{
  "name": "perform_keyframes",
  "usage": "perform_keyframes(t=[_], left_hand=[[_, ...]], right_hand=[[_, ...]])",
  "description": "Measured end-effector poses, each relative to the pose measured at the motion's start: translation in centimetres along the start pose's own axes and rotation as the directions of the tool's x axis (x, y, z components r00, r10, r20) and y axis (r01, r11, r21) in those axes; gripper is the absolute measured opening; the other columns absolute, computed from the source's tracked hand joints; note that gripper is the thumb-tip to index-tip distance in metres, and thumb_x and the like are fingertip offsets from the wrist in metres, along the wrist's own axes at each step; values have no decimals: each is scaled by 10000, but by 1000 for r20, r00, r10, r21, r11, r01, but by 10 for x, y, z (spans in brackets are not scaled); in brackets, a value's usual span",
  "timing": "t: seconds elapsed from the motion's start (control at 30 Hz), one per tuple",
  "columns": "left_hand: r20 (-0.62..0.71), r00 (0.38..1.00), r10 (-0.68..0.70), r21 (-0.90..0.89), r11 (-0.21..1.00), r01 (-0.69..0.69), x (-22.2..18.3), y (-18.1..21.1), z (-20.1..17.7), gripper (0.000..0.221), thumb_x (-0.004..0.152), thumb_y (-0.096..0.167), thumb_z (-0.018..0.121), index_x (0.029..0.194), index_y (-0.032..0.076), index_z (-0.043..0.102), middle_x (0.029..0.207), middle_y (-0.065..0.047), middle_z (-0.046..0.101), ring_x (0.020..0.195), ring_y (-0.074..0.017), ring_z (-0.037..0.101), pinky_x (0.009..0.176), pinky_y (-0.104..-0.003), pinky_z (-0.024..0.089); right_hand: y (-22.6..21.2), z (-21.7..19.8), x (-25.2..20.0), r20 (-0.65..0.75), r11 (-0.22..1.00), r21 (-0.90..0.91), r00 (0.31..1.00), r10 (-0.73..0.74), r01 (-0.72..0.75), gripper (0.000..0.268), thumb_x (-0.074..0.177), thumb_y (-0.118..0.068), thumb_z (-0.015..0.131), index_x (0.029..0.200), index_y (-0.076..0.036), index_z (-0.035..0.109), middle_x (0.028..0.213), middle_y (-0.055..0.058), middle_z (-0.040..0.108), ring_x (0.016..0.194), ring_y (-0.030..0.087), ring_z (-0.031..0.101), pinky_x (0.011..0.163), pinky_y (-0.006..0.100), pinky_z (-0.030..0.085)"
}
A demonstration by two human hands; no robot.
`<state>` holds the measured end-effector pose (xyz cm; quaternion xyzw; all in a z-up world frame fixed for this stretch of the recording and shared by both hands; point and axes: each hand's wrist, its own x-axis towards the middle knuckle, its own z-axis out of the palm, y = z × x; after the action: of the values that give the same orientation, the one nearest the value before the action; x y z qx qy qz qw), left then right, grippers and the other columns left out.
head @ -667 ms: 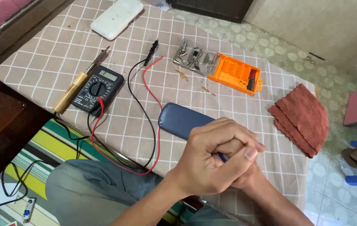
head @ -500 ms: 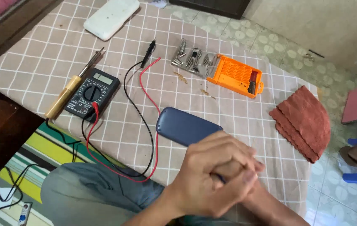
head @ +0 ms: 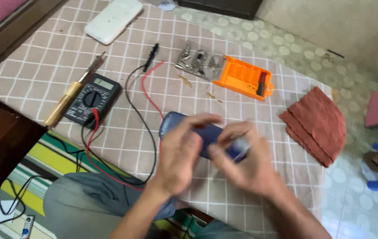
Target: A person is disassembling a blue smartphone using a screwdriver on a repair bench.
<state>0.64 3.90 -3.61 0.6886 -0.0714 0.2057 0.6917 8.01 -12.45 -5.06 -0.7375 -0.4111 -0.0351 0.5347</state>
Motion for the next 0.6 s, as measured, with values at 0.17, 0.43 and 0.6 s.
perform_keyframes(t=[0.17,0.43,0.6], left_hand=[[3,984,178,513,844,-155,12,-15,-10,236,971,103,534,1132,1,673,1120,-127,713,1074,-282,665,983,-387,494],[234,972,-13,881,425,-206,10,-41,-17,449,788,348,680,1191,150,675,1259,-48,603,1312,-327,457,1022,-578,351],[254,939,-232,889,439,-132,2,-27,-28,755,770,478,773,1407,144,544,1385,-117,544,1316,-356,450,1084,-583,308]], right_hand=[[4,-36,37,-436,964,256,881,184,-75,205,899,-10,487,1026,-103,356,492,135,448,368,215,494,347,304,340],[39,-56,47,-293,884,239,838,460,-402,347,969,-49,634,1169,-72,351,859,134,709,567,194,677,488,262,587],[52,-54,47,-191,847,376,863,468,-376,429,956,-128,732,1195,-58,382,874,101,691,618,177,656,561,239,527]])
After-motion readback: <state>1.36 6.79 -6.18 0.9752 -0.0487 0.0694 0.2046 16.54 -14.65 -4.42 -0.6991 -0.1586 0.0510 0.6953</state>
